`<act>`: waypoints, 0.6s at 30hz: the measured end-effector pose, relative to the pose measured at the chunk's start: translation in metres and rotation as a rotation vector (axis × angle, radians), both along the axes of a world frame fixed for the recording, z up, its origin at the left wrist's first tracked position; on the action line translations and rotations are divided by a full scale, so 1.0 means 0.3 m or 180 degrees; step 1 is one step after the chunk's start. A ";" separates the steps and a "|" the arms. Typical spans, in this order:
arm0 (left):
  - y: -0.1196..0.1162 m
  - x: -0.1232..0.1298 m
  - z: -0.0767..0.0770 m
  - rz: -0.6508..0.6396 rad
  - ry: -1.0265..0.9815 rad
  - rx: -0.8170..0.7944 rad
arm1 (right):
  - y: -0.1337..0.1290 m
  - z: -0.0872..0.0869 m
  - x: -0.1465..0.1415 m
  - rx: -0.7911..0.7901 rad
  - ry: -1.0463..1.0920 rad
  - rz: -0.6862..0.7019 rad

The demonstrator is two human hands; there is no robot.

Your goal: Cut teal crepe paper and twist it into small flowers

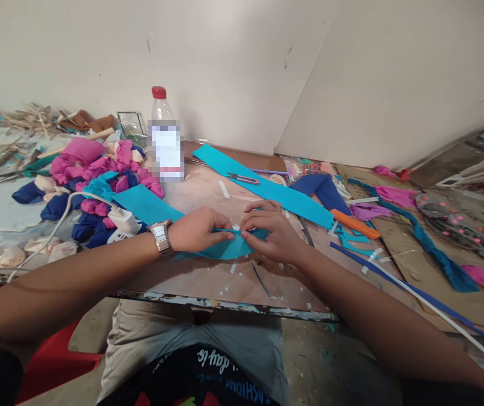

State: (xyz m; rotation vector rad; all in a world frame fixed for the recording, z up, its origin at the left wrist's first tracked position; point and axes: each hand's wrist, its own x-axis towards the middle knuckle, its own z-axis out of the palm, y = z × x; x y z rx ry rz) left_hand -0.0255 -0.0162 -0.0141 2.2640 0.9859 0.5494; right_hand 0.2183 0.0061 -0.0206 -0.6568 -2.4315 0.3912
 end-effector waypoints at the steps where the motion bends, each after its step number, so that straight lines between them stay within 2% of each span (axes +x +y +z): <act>1: 0.001 -0.001 -0.001 -0.0022 0.0003 -0.0027 | -0.001 0.000 0.001 -0.0008 -0.0006 -0.0013; 6: 0.005 -0.003 0.004 -0.0101 0.0004 -0.0171 | -0.001 -0.005 0.005 0.0073 -0.0079 -0.0120; 11: 0.014 -0.012 0.016 -0.0172 -0.0066 -0.0368 | 0.003 0.001 0.008 0.0386 -0.0032 -0.0129; 18: 0.016 -0.018 0.018 -0.0129 -0.0080 -0.0243 | 0.002 0.009 0.006 0.0488 -0.0041 -0.0180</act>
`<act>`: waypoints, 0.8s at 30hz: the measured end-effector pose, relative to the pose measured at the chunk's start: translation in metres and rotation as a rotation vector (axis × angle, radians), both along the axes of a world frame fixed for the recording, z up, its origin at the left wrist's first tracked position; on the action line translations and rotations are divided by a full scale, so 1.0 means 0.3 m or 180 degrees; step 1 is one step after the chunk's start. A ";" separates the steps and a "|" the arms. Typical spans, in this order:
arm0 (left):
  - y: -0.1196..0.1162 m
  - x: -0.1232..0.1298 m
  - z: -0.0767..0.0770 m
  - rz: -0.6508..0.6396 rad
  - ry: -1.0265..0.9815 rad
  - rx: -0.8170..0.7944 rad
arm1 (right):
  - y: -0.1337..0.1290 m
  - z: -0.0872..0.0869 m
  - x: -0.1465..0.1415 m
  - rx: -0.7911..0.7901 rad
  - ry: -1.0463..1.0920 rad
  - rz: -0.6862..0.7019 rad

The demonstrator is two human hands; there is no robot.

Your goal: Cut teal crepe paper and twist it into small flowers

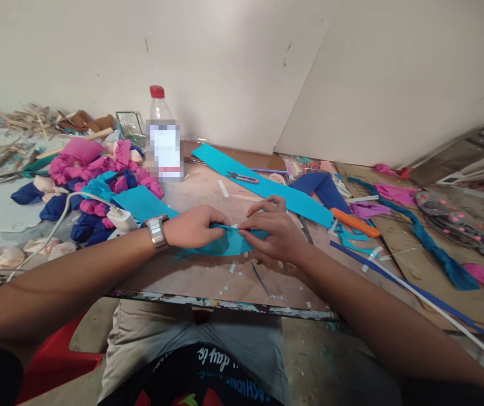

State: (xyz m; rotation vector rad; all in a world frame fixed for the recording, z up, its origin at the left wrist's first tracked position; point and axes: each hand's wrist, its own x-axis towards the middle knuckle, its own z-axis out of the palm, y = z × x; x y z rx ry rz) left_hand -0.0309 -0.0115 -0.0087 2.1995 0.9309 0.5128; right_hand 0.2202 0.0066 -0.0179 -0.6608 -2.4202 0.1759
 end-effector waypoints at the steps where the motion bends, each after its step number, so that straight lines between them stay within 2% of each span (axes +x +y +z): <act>1: -0.002 0.001 0.002 0.0026 0.0006 0.0057 | 0.000 0.001 0.000 -0.0024 0.0019 -0.0001; 13: -0.001 -0.001 0.011 0.0812 -0.0031 0.0582 | 0.031 -0.012 0.011 -0.0511 0.0322 -0.0183; 20: 0.004 -0.012 0.018 0.0682 -0.0202 0.0452 | 0.044 -0.012 0.019 -0.0596 0.0245 -0.0207; 24: 0.016 -0.017 0.009 0.0838 -0.0389 0.0441 | 0.050 -0.013 0.022 -0.0559 0.0289 -0.0204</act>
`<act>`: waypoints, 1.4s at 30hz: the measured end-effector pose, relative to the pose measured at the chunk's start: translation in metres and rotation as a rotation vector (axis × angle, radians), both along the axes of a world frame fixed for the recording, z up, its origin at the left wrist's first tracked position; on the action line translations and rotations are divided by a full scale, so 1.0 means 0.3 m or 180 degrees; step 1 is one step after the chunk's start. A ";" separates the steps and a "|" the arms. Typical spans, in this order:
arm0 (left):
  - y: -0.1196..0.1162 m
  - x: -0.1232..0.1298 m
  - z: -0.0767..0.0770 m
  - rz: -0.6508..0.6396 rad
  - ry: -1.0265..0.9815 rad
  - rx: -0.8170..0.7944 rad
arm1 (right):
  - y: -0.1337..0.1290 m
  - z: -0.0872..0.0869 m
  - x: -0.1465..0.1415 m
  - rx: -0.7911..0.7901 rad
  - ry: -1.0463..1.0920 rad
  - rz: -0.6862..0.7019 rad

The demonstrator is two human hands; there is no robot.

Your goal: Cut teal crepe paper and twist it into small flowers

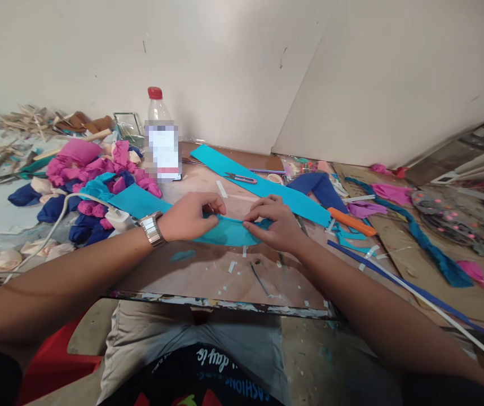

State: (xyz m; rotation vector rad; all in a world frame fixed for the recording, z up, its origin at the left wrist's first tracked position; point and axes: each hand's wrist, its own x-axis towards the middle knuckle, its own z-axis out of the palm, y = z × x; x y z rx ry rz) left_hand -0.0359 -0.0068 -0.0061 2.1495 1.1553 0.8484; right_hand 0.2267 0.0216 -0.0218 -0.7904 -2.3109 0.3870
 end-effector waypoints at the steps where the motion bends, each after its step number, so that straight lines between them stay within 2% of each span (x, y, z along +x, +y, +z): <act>1: 0.003 -0.001 -0.003 0.0054 -0.0080 0.0028 | 0.001 0.000 0.000 -0.0003 -0.0005 -0.0013; 6: 0.007 0.002 -0.004 0.0145 -0.0317 0.0006 | 0.001 -0.001 0.000 -0.0023 -0.0046 -0.0074; 24: 0.003 -0.002 -0.005 -0.0118 -0.0249 -0.0186 | 0.001 0.001 -0.003 0.0058 -0.0057 -0.0157; 42: 0.006 0.001 -0.003 0.0345 -0.0242 0.0555 | 0.008 -0.002 0.002 -0.0210 -0.0018 -0.0396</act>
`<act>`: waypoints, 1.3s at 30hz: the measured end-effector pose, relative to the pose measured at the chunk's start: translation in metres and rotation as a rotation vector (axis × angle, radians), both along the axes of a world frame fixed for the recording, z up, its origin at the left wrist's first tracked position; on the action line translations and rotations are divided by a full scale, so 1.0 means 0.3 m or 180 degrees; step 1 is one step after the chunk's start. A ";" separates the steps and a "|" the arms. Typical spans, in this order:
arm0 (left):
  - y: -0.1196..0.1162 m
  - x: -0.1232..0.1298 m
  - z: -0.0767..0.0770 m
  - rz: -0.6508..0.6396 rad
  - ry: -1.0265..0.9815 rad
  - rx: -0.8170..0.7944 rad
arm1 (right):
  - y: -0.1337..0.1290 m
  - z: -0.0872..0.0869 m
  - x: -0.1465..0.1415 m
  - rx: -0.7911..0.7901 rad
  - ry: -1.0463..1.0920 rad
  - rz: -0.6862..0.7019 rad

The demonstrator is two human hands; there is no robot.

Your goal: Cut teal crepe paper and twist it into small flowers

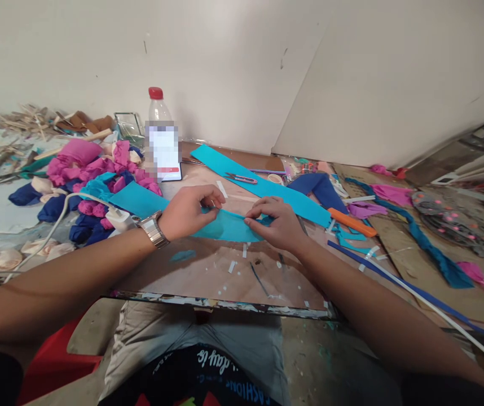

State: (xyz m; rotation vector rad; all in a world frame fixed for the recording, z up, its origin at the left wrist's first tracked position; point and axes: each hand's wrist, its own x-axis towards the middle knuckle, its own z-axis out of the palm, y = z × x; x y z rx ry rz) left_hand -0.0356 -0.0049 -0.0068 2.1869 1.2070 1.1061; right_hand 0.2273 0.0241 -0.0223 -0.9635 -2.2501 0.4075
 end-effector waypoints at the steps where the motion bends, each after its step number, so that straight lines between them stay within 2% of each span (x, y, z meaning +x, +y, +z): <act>1: 0.000 0.000 0.000 0.0013 -0.0007 0.0018 | 0.000 0.000 0.000 -0.0023 0.0010 -0.0015; 7: -0.003 0.000 0.001 -0.0005 0.0038 0.0069 | -0.001 -0.001 -0.003 -0.0029 0.0038 -0.0015; 14: -0.011 0.007 -0.011 -0.0278 0.0265 -0.0366 | -0.023 0.001 -0.014 0.0037 -0.0120 0.0179; 26: -0.016 0.009 -0.015 -0.0387 0.0454 -0.0420 | -0.026 -0.001 -0.014 -0.0008 -0.0085 0.0248; 32: -0.013 0.006 -0.015 -0.0263 0.0534 -0.0357 | -0.026 -0.002 -0.015 -0.0031 -0.0118 0.0220; 39: -0.022 0.011 -0.014 -0.0355 0.0444 -0.0405 | -0.028 -0.001 -0.014 -0.0012 -0.0163 0.0248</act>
